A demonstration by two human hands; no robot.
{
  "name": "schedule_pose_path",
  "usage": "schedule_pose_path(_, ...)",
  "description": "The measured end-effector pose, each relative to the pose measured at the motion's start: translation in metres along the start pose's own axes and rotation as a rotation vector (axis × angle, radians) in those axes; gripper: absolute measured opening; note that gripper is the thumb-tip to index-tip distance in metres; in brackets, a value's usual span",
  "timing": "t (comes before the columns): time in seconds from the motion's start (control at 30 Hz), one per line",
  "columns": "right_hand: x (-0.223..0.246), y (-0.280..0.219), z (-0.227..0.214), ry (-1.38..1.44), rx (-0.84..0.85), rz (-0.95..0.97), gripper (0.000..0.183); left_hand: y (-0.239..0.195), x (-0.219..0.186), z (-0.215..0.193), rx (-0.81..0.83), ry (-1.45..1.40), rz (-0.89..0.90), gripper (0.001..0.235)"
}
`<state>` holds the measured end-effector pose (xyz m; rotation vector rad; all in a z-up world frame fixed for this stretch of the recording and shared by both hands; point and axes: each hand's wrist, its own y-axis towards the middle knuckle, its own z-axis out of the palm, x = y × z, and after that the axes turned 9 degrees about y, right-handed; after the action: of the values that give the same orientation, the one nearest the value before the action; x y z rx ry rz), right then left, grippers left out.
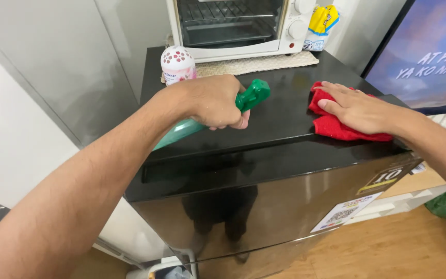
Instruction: Sweeping the floor with a broom and dustpan followed by cleaning the exterior of a refrigerator with spray and a cloth.
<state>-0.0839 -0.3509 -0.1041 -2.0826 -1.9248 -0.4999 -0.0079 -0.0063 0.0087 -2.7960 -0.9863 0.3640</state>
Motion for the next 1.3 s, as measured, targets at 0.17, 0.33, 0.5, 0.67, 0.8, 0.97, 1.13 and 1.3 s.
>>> schedule_pose_path(0.17,0.01,0.057,0.006,-0.094,0.113,0.1,0.075,-0.005,0.009,0.002,-0.043,-0.085,0.003,0.02)
schedule_pose_path(0.33,0.101,0.089,0.051,-0.27,0.156,-0.374,0.058,-0.034,0.011,-0.003,-0.025,0.089,-0.007,0.032)
schedule_pose_path(0.5,0.21,-0.002,0.046,-0.186,0.404,-0.307,0.043,-0.067,0.031,-0.003,0.031,0.117,-0.081,0.036)
schedule_pose_path(0.67,-0.003,0.051,0.013,-0.307,0.067,-0.674,0.041,-0.105,0.028,0.0,-0.075,-0.005,-0.056,0.036)
schedule_pose_path(0.8,-0.081,0.079,-0.002,-0.12,-0.047,0.194,0.057,-0.128,0.026,0.001,0.023,-0.052,-0.276,0.034)
schedule_pose_path(0.97,0.099,0.1,0.062,-0.455,0.071,-0.11,0.053,-0.149,0.051,0.014,-0.218,-0.173,-0.209,0.039)
schedule_pose_path(1.13,0.306,0.044,0.107,-0.189,-0.001,-0.672,0.036,-0.175,0.06,0.02,-0.461,-0.319,-0.047,0.044)
schedule_pose_path(1.3,0.32,0.04,0.108,-0.094,0.187,-0.703,0.029,-0.186,0.05,0.017,-0.493,-0.348,-0.087,0.044)
